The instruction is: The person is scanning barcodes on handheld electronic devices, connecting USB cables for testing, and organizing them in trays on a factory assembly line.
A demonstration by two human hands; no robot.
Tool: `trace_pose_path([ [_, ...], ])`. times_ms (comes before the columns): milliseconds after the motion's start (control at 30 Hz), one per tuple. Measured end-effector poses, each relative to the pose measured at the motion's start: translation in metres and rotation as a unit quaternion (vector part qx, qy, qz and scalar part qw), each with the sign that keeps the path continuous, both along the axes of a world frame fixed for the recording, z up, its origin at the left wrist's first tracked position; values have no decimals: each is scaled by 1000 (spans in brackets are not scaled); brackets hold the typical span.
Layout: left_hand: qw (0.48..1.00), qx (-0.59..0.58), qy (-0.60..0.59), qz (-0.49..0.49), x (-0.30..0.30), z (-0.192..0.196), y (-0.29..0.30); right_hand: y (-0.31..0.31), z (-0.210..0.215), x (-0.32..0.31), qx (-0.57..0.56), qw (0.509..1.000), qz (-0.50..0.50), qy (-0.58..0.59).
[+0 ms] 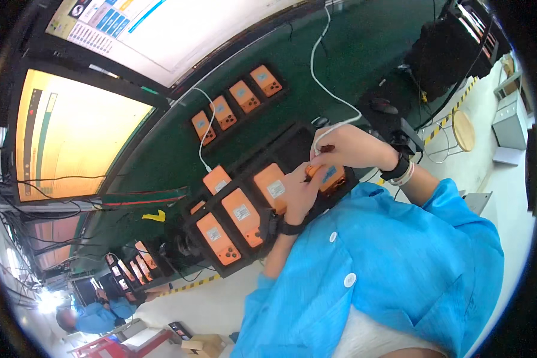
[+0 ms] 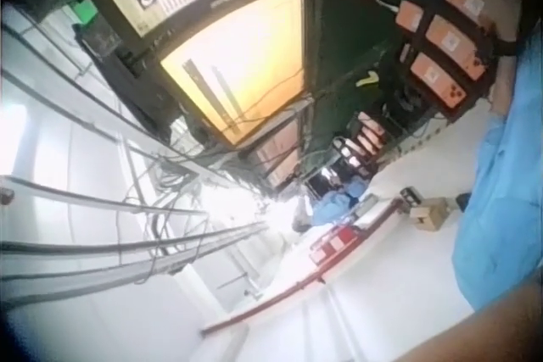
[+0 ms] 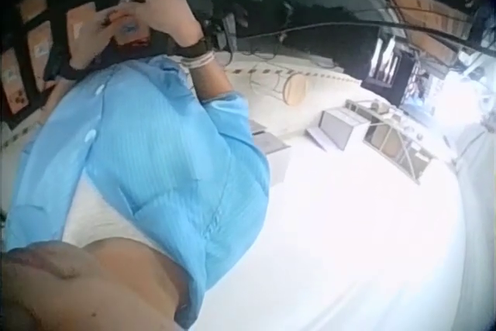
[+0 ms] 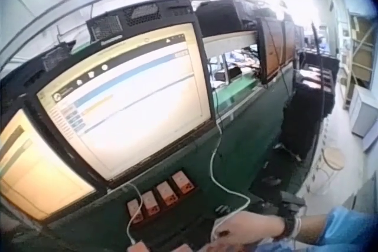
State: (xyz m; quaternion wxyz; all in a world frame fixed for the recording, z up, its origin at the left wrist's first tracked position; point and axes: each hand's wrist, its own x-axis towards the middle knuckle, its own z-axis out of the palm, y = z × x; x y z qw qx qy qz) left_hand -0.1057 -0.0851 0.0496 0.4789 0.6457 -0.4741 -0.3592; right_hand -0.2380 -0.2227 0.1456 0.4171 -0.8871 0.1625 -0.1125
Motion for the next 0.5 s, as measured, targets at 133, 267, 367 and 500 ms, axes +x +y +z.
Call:
trace_pose_path([
  [133,1000,7,29,7,11,7,0,-4,-13,9,58,998,15,19],
  [267,999,-3,34,29,31,14,11,-20,-42,21,130,991,-29,16],
  [367,995,-17,-4,96,58,18,42,-27,-58,41,131,982,-135,2],
  [500,971,11,-67,228,113,21,102,1,-51,82,-215,948,-222,-77],
])
